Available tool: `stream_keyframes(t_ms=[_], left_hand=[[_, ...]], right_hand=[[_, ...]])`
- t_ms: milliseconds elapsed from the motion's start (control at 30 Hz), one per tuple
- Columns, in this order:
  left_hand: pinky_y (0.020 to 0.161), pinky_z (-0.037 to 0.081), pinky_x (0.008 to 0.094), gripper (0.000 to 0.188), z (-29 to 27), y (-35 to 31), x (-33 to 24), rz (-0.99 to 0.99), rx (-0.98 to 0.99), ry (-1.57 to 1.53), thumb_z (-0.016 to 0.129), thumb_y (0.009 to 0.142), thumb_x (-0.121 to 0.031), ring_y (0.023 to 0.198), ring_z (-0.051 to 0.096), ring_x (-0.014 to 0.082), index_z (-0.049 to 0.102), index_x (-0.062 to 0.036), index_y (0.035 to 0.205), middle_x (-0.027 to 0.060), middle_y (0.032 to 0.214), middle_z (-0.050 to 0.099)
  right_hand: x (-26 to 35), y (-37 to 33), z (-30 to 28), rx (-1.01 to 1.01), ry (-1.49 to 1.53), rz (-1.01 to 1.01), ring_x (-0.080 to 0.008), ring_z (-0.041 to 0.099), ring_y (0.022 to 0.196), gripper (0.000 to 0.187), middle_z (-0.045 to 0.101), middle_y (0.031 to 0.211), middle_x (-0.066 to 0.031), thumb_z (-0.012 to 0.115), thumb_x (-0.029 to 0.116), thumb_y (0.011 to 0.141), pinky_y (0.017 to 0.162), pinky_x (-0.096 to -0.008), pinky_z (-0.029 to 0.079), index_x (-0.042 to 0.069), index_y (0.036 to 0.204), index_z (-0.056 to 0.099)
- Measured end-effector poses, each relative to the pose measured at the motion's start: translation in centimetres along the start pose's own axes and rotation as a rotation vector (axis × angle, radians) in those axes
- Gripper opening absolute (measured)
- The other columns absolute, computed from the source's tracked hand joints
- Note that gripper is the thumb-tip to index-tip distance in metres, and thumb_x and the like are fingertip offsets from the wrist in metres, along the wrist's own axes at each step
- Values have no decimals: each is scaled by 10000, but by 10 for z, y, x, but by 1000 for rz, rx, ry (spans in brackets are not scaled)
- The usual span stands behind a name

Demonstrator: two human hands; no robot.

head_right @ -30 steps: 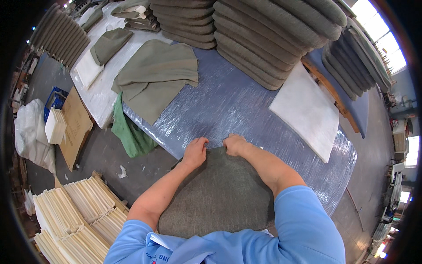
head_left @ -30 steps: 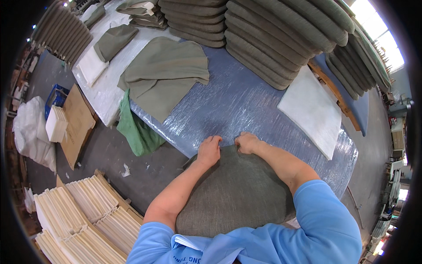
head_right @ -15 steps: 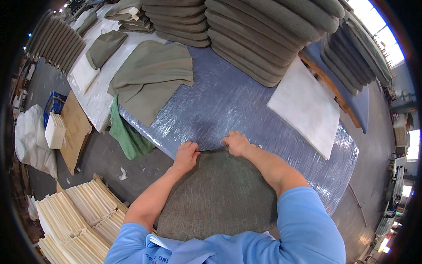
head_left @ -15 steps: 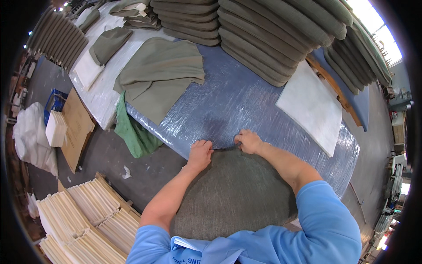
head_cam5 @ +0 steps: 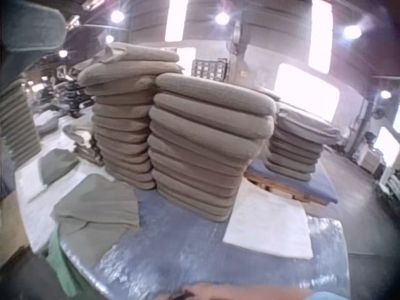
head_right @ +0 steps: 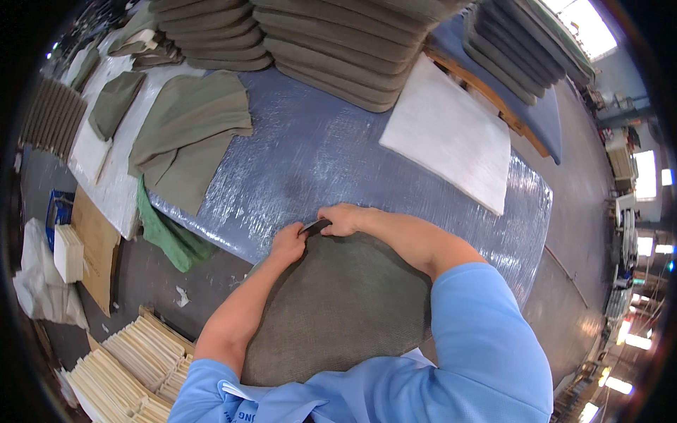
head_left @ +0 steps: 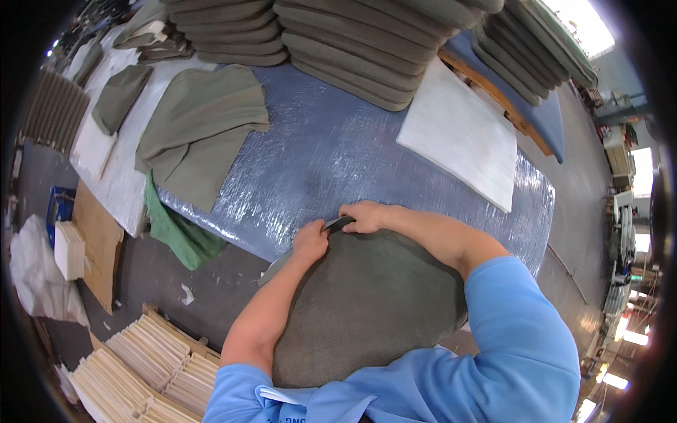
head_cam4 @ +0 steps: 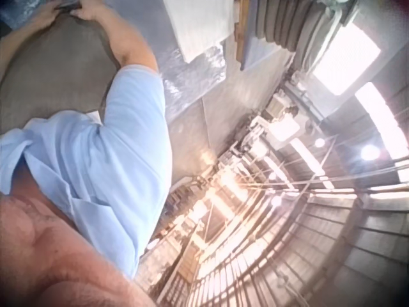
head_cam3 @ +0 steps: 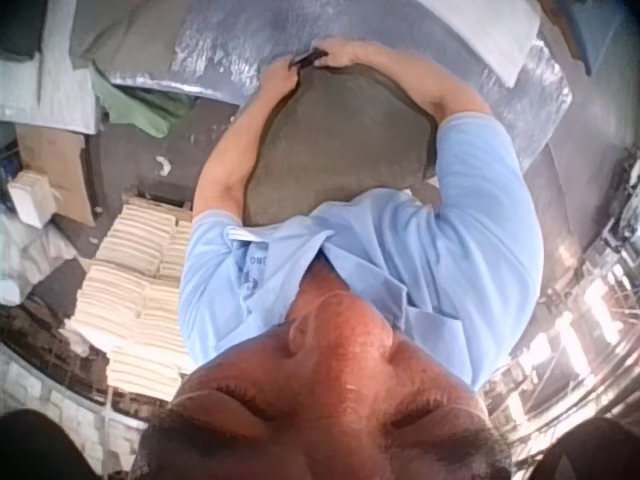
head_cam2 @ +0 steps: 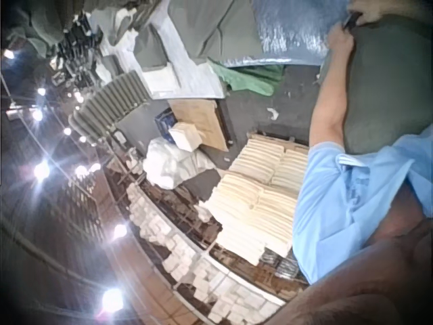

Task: The person repeatedly folds olive-green fabric cushions by hand on a work table, aligning edges and rolling them into compact bundles. The person stacks the finished cushions on the table and continues the process with additional cushions from a nearby pile.

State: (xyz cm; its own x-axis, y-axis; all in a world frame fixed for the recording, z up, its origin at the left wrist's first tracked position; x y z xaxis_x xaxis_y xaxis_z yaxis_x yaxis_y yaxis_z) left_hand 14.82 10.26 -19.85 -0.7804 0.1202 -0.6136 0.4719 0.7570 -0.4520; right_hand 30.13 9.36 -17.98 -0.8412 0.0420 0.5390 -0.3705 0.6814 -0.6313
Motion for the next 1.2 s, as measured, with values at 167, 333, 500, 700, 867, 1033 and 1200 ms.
stream_keyframes(t_ms=[167,333,500,700,867,1033,1200], left_hand=[[880,553,608,225,2,1,0,-101,-70,87,589,1056,-256,1013,729,484,644,-56,1145,283,1031,755],[853,564,606,212,6,6,-1,-120,-102,154,529,1077,-224,951,745,500,567,-22,1130,311,957,754],[816,568,608,201,9,17,9,-125,-128,129,524,1075,-218,903,744,510,560,-23,1109,302,917,754],[787,560,626,225,10,19,8,-107,-141,197,522,1077,-252,870,737,516,555,-33,1117,298,884,747],[825,551,609,399,5,15,9,-110,-114,106,573,1073,-420,941,729,512,637,-27,1085,276,947,759],[936,540,561,573,17,17,-21,-58,293,11,597,1047,-543,1097,698,501,741,1,1156,295,1091,752],[923,543,590,384,36,46,-31,-56,63,3,620,1039,-352,1073,710,510,722,-14,1191,302,1077,758]], right_hand=[[-3,15,8,-64,-64,74,-454,687,1158,389,736,1177,-268,509,346,1116,992,-536,534,24,1282,652],[3,12,7,-237,-128,31,-490,717,974,410,741,965,-277,487,364,1116,867,-571,550,-16,1097,638],[3,29,3,-244,-163,-20,-478,729,947,358,749,939,-256,489,321,1098,845,-575,560,-5,1097,637],[-8,38,9,-316,-124,-73,-482,722,898,408,749,905,-239,525,421,1097,792,-560,567,42,1026,659],[-23,11,-8,-65,-13,-86,-446,698,1128,422,754,1163,-231,596,444,1058,964,-545,542,57,1151,736],[-70,-3,-6,-112,125,-8,-433,669,1208,376,747,1235,-205,643,355,1004,1022,-521,519,75,1229,755],[-65,13,-3,-228,108,-4,-438,696,1124,322,752,1135,-231,625,259,972,957,-542,533,38,1183,725]])
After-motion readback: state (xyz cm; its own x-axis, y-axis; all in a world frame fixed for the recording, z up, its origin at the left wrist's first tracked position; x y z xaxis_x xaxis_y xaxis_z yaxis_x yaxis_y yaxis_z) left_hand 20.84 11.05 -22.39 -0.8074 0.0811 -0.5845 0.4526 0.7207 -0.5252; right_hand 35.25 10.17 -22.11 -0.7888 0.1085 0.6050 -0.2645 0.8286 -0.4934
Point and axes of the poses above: each hand's wrist, its own y-axis towards the middle knuckle, its own z-axis out of the palm, x = y × z, the point moved 9 cm from there along y, towards the middle knuckle
